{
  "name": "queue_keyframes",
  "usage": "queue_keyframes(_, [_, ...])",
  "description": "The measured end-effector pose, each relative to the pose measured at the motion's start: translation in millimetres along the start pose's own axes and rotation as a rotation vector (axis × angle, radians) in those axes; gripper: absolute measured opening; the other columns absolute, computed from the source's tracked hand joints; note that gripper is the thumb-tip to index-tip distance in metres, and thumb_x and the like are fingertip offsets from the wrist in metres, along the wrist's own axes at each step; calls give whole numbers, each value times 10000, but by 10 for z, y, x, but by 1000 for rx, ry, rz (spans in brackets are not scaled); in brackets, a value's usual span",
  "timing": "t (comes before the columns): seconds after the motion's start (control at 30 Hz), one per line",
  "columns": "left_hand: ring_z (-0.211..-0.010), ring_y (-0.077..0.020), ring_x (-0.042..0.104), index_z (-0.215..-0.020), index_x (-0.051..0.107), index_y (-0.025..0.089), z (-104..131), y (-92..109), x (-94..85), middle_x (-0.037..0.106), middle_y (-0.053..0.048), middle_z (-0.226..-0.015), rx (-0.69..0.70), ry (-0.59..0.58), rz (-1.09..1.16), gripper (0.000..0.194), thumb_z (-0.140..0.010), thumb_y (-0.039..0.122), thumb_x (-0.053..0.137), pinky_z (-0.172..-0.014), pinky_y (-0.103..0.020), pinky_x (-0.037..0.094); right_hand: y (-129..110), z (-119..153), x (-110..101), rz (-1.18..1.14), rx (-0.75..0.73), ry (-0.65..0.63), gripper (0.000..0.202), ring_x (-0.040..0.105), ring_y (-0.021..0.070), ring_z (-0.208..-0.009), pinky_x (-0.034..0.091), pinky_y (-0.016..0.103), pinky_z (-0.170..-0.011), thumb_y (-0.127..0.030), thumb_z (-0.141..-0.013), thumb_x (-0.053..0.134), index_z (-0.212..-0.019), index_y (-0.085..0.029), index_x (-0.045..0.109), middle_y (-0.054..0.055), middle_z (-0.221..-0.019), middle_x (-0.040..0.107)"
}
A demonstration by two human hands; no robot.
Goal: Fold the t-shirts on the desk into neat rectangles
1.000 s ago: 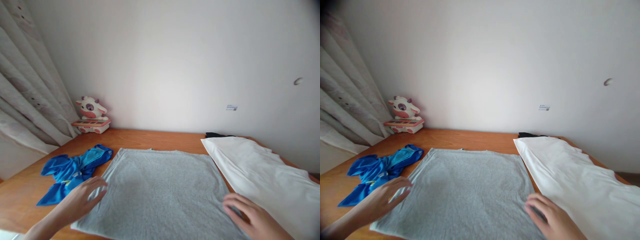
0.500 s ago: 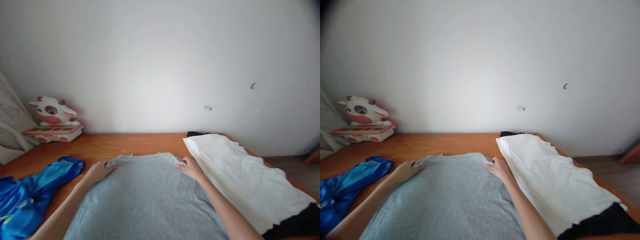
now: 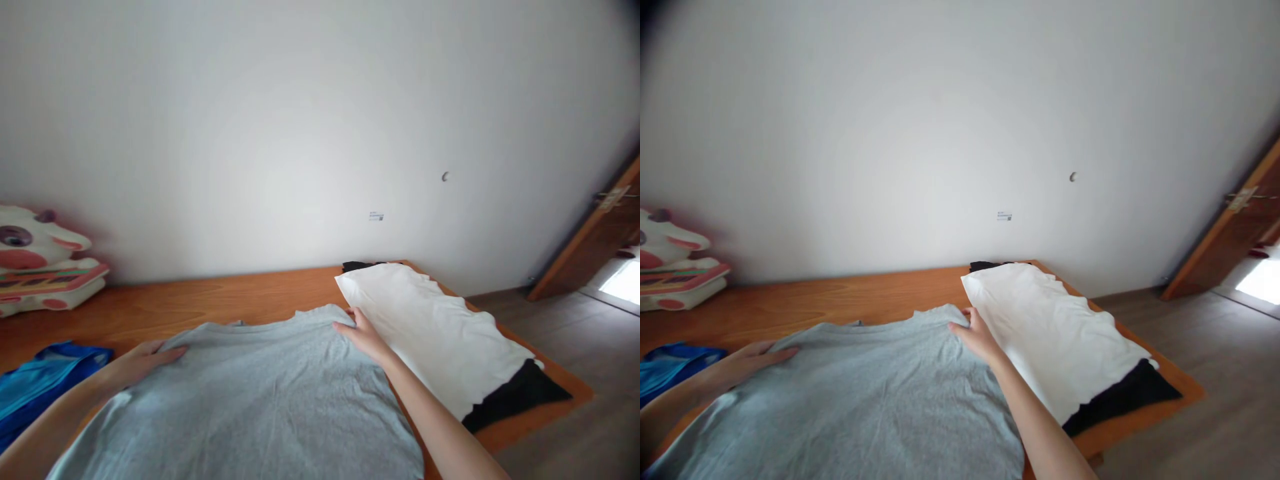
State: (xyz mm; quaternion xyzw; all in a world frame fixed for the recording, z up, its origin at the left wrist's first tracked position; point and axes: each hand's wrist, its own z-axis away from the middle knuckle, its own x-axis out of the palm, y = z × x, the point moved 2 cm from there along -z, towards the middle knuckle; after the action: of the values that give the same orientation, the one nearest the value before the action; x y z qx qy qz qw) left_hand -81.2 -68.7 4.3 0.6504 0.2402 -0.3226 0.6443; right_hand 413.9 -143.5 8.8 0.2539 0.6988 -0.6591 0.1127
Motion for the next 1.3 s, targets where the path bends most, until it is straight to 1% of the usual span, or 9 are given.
queue_keyframes(0.2, [-1067, -320, 716, -1028, 683, 294, -355, 506, 28, 791, 66, -987, 169, 183, 37, 555, -739, 755, 572, -1020, -521, 539, -269, 568, -520, -146, -163, -14, 275, 671, 249, -1043, 513, 341, -922, -420, -903, 579, -1063, -212, 660, 74, -1046, 750])
queue_keyframes(0.37, [-971, -261, 712, -985, 624, 278, -580, 1271, 249, 752, 58, -918, 361, 253, -26, 459, -818, 679, 474, -976, -420, 558, -377, 1154, -987, 0, -189, 172, 278, 686, 202, -813, 536, 272, -772, -453, -964, 517, -1032, -212, 636, 61, -902, 738])
queue_keyframes(0.63, [-792, -180, 649, -1000, 634, 149, -1434, 3790, 828, 662, 22, -749, 553, 208, -239, 313, -981, 406, 456, -755, -251, 528, -374, 1295, -2133, 123, 14, 546, 398, 715, 257, -889, 569, 317, -773, -575, -871, 563, -1037, -234, 680, 53, -905, 751])
queue_keyframes(0.73, [-1126, -252, 616, -1264, 555, 60, -1715, 4776, 1413, 696, -135, -1173, 639, 271, -238, 391, -986, 335, 548, -994, -386, 492, -11, 992, -2636, 260, 116, 655, 454, 715, 294, -977, 554, 365, -830, -574, -854, 532, -1109, -225, 672, 83, -985, 762])
queue_keyframes(0.83, [-1355, -330, 472, -1404, 461, 62, -1634, 5248, 2176, 537, -232, -1449, 729, 219, -223, 560, -907, 220, 663, -1134, -557, 365, 649, 771, -2984, 500, 378, 656, 507, 712, 319, -1027, 531, 390, -872, -505, -881, 521, -1236, -155, 610, 154, -1037, 756])
queue_keyframes(0.93, [-1326, -279, 538, -1287, 622, 183, -1065, 5072, 2822, 581, -155, -1443, 989, -42, -249, 397, -906, 278, 683, -1130, -461, 428, 1329, 809, -3075, 708, 623, 506, 555, 712, 332, -1058, 522, 405, -896, -406, -879, 543, -1325, -77, 548, 211, -1121, 733])
queue_keyframes(1.03, [-1314, -282, 567, -1225, 686, 270, -264, 4433, 3069, 589, -85, -1457, 1219, -251, -259, 333, -896, 317, 698, -1138, -454, 440, 1707, 973, -2985, 793, 632, 509, 645, 651, 391, -1169, 506, 477, -925, -398, -880, 538, -1406, -31, 472, 287, -1248, 657])
queue_keyframes(1.17, [-1422, -350, 466, -1448, 530, 286, 537, 3562, 3084, 506, -100, -1550, 1376, -533, -147, 679, -856, 569, 705, -1193, -573, 356, 1631, 962, -2748, 1095, 419, 661, 713, 480, 478, -1335, 443, 604, -978, -393, -878, 546, -1496, -77, 383, 324, -1420, 507])
queue_keyframes(1.3, [-1514, -373, 299, -1562, 371, 314, 802, 3149, 3191, 382, -88, -1628, 1348, -555, -161, 703, -930, 467, 637, -1196, -630, 323, 1263, 655, -2332, 1112, 47, 435, 479, 490, 362, -1362, 398, 500, -1100, -381, -941, 496, -1352, -151, 580, 230, -1468, 518])
